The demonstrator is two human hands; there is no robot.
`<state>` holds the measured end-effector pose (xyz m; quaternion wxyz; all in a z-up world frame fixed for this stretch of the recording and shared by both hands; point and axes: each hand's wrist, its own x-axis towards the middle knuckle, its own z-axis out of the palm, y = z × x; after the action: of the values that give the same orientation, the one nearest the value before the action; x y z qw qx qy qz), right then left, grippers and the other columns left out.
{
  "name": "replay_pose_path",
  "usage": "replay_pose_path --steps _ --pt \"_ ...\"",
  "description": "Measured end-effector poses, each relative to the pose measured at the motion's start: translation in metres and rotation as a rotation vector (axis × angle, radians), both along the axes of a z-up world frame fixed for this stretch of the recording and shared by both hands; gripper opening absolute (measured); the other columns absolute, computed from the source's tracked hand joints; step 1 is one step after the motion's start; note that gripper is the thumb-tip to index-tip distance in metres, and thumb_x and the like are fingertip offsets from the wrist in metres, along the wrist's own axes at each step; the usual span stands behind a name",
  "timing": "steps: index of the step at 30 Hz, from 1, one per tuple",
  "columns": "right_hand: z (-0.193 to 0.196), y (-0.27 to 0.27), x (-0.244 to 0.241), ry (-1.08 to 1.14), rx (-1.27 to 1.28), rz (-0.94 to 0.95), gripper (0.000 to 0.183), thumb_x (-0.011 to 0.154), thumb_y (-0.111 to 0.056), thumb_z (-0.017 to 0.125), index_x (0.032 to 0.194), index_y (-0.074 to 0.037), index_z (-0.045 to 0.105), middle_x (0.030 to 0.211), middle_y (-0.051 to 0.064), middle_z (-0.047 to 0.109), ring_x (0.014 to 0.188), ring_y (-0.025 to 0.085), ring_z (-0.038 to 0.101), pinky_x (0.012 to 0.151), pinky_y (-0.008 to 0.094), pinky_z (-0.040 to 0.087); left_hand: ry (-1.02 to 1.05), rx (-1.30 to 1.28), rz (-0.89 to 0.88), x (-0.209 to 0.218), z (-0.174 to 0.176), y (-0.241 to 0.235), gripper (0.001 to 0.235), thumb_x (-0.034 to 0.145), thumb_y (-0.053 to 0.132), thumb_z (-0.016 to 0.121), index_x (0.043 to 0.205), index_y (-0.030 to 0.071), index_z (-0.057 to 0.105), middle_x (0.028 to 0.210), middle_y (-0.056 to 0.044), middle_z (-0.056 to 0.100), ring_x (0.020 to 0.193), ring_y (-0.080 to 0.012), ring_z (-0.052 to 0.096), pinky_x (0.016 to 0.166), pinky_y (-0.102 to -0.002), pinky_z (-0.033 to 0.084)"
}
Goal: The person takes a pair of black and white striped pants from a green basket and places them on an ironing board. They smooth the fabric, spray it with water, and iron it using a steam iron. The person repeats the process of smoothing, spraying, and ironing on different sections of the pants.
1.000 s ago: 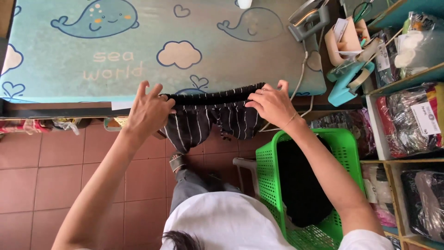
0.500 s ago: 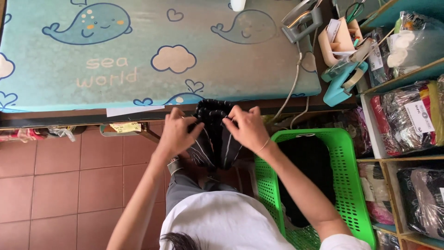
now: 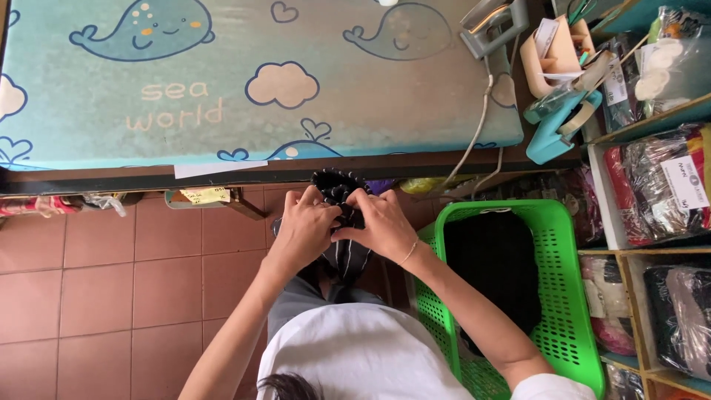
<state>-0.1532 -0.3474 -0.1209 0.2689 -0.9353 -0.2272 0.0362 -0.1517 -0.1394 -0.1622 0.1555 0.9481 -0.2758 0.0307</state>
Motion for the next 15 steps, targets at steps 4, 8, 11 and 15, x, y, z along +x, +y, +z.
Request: replay_pose_path --steps 4,8,11,15 --pt "-0.010 0.005 -0.003 -0.015 -0.010 -0.056 0.065 0.073 -0.062 0.089 0.110 -0.020 0.056 0.090 0.002 0.079 0.093 0.019 0.075 0.092 0.034 0.038 -0.034 0.039 0.105 -0.010 0.019 -0.010 0.024 0.071 0.055 0.083 0.074 0.034 0.071 0.068 0.010 0.068 0.106 -0.0174 0.055 0.096 -0.045 0.035" --pt "-0.001 -0.003 0.000 0.045 0.015 -0.043 0.065 0.071 -0.066 0.088 0.107 -0.018 0.060 0.088 0.003 0.078 0.092 0.020 0.075 0.094 0.035 0.036 -0.138 0.055 0.109 -0.017 0.004 -0.010 0.019 0.075 0.049 0.080 0.069 0.037 0.067 0.063 0.010 0.066 0.102 -0.0171 0.056 0.093 -0.047 0.034" --pt "-0.012 -0.013 0.005 0.002 -0.053 0.022 0.065 0.069 -0.066 0.087 0.108 -0.020 0.063 0.090 0.003 0.078 0.093 0.020 0.074 0.095 0.037 0.036 -0.320 -0.137 0.101 -0.021 -0.003 -0.013 0.017 0.082 0.041 0.075 0.068 0.036 0.066 0.071 0.010 0.063 0.098 -0.0147 0.057 0.089 -0.045 0.036" --pt "-0.024 -0.031 0.016 -0.114 -0.193 0.100 0.052 0.072 -0.061 0.085 0.107 -0.027 0.068 0.091 -0.004 0.079 0.098 0.014 0.072 0.102 0.039 0.034 -0.338 -0.390 0.214 -0.021 0.001 -0.013 0.037 0.087 0.049 0.084 0.082 0.026 0.056 0.058 0.009 0.059 0.091 -0.0130 0.063 0.086 -0.037 0.040"
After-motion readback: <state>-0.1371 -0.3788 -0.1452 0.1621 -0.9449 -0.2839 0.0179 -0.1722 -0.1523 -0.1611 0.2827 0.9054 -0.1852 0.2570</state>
